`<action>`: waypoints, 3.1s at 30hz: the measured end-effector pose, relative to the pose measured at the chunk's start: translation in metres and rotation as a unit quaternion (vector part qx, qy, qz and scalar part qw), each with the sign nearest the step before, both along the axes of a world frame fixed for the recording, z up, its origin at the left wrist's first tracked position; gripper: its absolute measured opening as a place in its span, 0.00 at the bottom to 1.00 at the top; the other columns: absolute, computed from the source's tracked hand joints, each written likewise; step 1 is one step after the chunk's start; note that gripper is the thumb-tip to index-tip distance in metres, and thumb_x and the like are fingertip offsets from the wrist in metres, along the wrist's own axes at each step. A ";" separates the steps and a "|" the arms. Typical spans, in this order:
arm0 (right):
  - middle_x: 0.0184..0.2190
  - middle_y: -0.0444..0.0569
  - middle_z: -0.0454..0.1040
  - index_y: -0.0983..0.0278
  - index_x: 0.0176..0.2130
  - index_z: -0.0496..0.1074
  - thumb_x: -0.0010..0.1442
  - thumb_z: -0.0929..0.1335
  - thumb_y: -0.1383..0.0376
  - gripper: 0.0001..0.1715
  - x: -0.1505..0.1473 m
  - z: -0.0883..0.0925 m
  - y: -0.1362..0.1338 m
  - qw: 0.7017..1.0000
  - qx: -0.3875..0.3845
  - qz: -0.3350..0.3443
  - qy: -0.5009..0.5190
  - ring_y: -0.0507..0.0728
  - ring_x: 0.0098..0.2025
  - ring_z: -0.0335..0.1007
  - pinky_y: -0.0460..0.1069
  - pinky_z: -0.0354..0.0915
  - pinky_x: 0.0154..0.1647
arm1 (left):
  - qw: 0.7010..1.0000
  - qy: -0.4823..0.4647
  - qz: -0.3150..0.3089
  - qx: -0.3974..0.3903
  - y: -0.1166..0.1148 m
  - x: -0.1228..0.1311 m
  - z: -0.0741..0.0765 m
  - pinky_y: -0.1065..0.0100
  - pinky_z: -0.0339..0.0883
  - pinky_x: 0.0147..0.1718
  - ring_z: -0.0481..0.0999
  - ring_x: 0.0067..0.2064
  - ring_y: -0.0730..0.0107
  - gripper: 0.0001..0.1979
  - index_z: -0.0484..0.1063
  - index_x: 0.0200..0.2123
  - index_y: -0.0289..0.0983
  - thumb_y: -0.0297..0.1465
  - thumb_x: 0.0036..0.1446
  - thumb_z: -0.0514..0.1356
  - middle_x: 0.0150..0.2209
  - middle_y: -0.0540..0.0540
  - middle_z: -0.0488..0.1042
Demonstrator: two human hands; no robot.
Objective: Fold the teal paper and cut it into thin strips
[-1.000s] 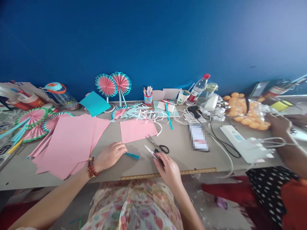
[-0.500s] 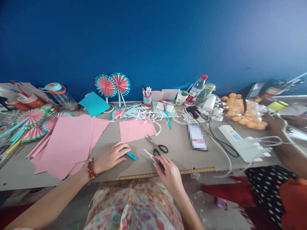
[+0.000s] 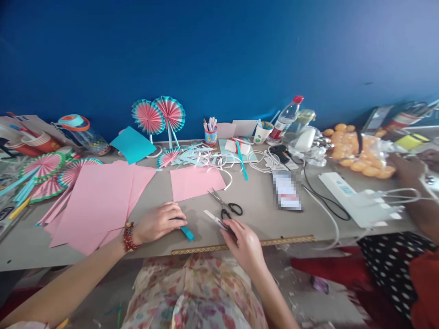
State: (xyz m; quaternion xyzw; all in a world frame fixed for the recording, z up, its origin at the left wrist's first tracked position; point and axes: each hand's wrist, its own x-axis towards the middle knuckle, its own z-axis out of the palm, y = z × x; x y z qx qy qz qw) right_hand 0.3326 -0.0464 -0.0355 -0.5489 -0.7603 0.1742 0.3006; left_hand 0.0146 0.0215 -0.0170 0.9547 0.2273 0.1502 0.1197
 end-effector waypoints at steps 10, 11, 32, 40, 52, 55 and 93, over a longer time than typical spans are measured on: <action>0.31 0.43 0.70 0.62 0.50 0.70 0.58 0.72 0.54 0.23 -0.037 0.022 0.003 0.965 -0.175 0.016 0.197 0.50 0.23 0.58 0.45 0.61 0.26 | 0.977 -0.093 0.065 -0.180 -0.015 0.019 0.013 0.67 0.65 0.44 0.72 0.44 0.66 0.14 0.71 0.54 0.39 0.33 0.71 0.51 0.44 0.43 0.74; 0.27 0.40 0.67 0.62 0.49 0.70 0.57 0.72 0.54 0.24 -0.043 0.023 0.005 0.953 -0.199 0.024 0.226 0.50 0.22 0.56 0.45 0.58 0.24 | 0.972 -0.106 0.073 -0.197 -0.018 0.022 0.017 0.67 0.65 0.44 0.72 0.44 0.66 0.14 0.71 0.53 0.38 0.32 0.70 0.51 0.44 0.42 0.73; 0.27 0.41 0.68 0.61 0.45 0.73 0.58 0.72 0.59 0.15 -0.071 0.027 0.011 0.902 -0.212 0.005 0.375 0.49 0.25 0.58 0.43 0.58 0.26 | 0.919 -0.210 0.108 -0.317 -0.035 0.035 0.027 0.69 0.64 0.42 0.71 0.42 0.68 0.11 0.70 0.51 0.38 0.31 0.70 0.51 0.42 0.44 0.71; 0.34 0.46 0.74 0.61 0.47 0.73 0.57 0.72 0.58 0.18 -0.073 0.030 0.013 0.917 -0.168 0.005 0.361 0.52 0.31 0.67 0.45 0.65 0.31 | 0.883 -0.261 0.144 -0.363 -0.037 0.035 0.023 0.69 0.62 0.38 0.69 0.38 0.69 0.10 0.72 0.46 0.38 0.37 0.67 0.58 0.38 0.46 0.71; 0.29 0.43 0.70 0.60 0.47 0.74 0.59 0.72 0.61 0.16 -0.075 0.033 0.022 0.926 -0.145 0.034 0.345 0.50 0.27 0.62 0.44 0.62 0.28 | 0.789 -0.304 0.152 -0.513 -0.029 0.032 0.023 0.70 0.62 0.36 0.68 0.36 0.70 0.15 0.73 0.41 0.35 0.42 0.63 0.61 0.35 0.48 0.71; 0.30 0.43 0.71 0.59 0.48 0.73 0.59 0.71 0.61 0.15 -0.076 0.033 0.022 0.920 -0.157 0.027 0.359 0.50 0.27 0.61 0.44 0.62 0.27 | 0.803 -0.300 0.148 -0.494 -0.026 0.032 0.024 0.70 0.62 0.36 0.69 0.37 0.70 0.15 0.74 0.42 0.36 0.42 0.63 0.61 0.36 0.47 0.72; 0.28 0.44 0.68 0.61 0.40 0.71 0.61 0.69 0.60 0.09 -0.071 0.039 0.021 0.921 -0.146 0.048 0.358 0.51 0.27 0.59 0.45 0.60 0.27 | 0.869 -0.228 0.221 -0.378 -0.029 0.023 0.043 0.72 0.68 0.37 0.76 0.39 0.68 0.12 0.77 0.47 0.39 0.37 0.65 0.59 0.39 0.47 0.79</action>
